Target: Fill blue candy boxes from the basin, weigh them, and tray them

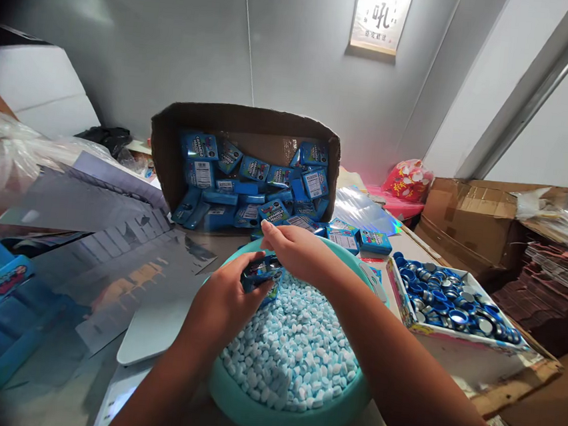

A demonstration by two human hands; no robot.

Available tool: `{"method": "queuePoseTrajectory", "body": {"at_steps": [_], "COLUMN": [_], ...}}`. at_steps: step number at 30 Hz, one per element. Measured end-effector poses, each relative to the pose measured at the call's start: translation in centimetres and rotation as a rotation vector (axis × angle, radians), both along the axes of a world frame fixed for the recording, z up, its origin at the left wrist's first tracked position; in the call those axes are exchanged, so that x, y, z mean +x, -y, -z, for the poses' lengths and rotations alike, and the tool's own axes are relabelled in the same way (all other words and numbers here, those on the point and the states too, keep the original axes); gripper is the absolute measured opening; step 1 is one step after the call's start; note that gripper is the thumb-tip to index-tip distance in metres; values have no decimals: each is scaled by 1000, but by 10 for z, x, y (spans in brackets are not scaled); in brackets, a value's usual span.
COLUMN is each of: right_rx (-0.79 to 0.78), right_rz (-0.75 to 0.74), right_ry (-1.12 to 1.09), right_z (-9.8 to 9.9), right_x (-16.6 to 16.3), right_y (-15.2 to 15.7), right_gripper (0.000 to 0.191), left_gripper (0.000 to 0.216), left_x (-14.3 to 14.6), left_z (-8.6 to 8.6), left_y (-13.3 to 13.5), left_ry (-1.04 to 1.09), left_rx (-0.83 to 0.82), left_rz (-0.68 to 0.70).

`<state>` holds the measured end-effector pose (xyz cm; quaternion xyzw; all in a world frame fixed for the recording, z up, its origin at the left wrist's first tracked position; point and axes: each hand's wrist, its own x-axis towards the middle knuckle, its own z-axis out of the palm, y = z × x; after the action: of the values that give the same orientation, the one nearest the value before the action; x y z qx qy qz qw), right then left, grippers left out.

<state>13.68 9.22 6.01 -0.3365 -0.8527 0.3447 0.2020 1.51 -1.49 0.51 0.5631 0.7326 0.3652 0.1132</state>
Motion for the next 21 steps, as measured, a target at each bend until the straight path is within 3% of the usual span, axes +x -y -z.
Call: {"method": "queuePoseTrajectory", "body": {"at_steps": [5,10,15,21], "right_rx": [-72,-168,-219,-188], "right_rz": [-78,-234,-288,-335], "right_ry": [134,136,156,260], "right_z": [-8,-6,-6,-7], "right_x": [6,9,9,12], "right_y": [7,7,1,1], "right_gripper": [65,80,88,92], "left_gripper": [42,42,42,40], "left_x": [-2,-2,-1,0], "left_z": [3,2,0,0], "left_y": [-1,0,0,0], "left_ry": [10,31,26,38], "left_rx": [24,3,-28,-40], "left_rz": [27,24,-5,-18]}}
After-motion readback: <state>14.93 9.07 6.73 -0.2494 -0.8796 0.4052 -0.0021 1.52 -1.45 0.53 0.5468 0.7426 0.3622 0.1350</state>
